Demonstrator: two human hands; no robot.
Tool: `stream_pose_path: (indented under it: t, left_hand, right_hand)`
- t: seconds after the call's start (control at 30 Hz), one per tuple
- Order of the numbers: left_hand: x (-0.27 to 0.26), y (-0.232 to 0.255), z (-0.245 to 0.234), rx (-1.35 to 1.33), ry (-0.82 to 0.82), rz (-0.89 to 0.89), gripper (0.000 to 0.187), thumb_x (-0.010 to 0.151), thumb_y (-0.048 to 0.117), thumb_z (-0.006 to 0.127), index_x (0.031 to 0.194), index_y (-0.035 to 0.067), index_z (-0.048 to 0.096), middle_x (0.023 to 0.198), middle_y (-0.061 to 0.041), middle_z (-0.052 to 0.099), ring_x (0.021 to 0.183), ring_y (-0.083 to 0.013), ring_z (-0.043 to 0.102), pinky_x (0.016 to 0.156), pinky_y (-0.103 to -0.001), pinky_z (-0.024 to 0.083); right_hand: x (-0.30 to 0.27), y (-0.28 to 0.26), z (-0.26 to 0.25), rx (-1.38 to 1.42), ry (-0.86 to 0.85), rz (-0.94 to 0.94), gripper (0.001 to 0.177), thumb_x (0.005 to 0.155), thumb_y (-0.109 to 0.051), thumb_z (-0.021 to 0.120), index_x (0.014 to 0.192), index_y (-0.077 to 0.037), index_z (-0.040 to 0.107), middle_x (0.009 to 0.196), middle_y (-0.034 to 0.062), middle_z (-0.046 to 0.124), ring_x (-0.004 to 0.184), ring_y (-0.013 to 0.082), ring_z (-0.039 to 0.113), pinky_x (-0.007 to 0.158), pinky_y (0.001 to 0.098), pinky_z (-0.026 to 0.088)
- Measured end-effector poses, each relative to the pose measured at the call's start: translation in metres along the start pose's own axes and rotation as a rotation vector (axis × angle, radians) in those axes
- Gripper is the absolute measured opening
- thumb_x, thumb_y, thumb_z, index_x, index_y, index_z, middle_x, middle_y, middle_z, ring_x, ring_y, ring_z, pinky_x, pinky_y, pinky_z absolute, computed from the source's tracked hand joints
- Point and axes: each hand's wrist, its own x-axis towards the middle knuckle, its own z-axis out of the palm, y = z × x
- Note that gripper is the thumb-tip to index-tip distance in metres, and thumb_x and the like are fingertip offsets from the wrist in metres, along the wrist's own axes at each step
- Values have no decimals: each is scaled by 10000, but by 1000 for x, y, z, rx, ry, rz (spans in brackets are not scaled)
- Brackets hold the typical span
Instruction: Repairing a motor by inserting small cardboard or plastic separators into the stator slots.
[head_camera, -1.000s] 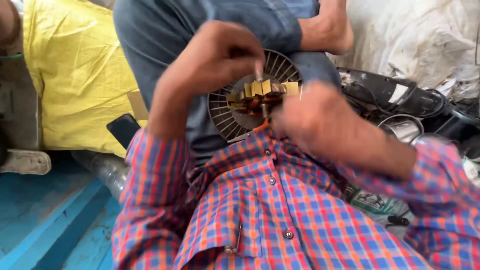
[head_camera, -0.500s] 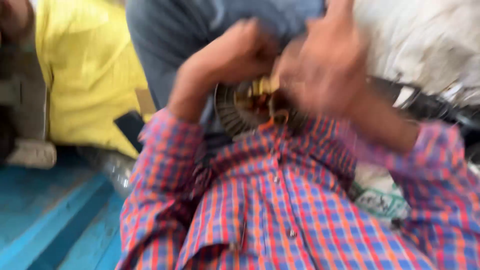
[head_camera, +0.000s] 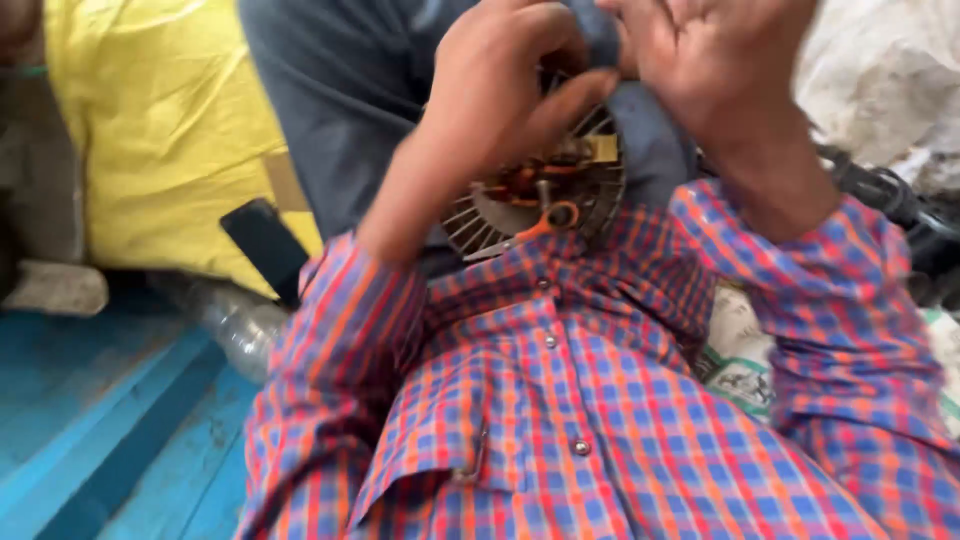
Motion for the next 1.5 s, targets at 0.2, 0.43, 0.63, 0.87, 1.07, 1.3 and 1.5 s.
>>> stream_pose_path:
  t: [0.2,0.43,0.63,0.87,1.07,1.3,1.5]
  left_hand:
    - [1,-4,-24,-155,-491,-189,130,877,118,781,998,71,766,953,-70,756,860,-212,742,788,-322,591]
    - [-27,52,-1,247,-4,431,240,767,142,776,996,73,761,1191,-66,686,1074,-205,695,899,-426,569]
    - [11,-25,-11,160,-364,-65,205,864,250,822,914,60,763,899,-99,731,817,-260,710,743,-378,549]
    - [-26,49,-12,315,-14,519,152,679,80,717,830,69,726,1048,-220,706,979,-395,688,895,-494,544]
    - [-22,37,7,-307,156,105,106,845,109,694,949,91,691,1000,-56,713,919,-268,721,826,-383,593]
    - [9,-33,-26,-16,-757,9,172,868,194,769,996,80,767,905,-82,746,790,-229,723,723,-349,549]
    - [-30,55,-24,65,-129,107,221,850,97,736,1048,1,752,992,-138,686,891,-290,670,821,-404,535]
  right_hand:
    - [-26,-78,-28,-312,-296,-338,185,818,-188,854,731,-112,710,648,114,566,625,314,588,598,458,447]
    - [-13,5,-16,-107,-143,46,65,893,-78,830,899,-45,773,721,91,649,659,257,600,605,382,437]
    - [-6,-51,3,219,-69,-62,305,974,-107,767,734,-93,578,853,99,660,722,259,609,642,388,475]
    - [-40,-70,-54,-170,-263,-175,55,891,-64,812,916,-74,765,709,80,586,650,234,567,603,382,419]
    - [-13,10,-8,107,-101,217,77,987,-129,820,981,-64,779,737,5,621,682,91,533,605,335,440]
    - [-22,-78,-14,-99,-162,-310,139,927,-176,806,967,-63,735,902,91,697,808,248,642,736,401,507]
    - [-27,-29,-41,102,-392,-341,180,751,-44,702,924,-30,752,872,98,754,744,279,690,672,405,532]
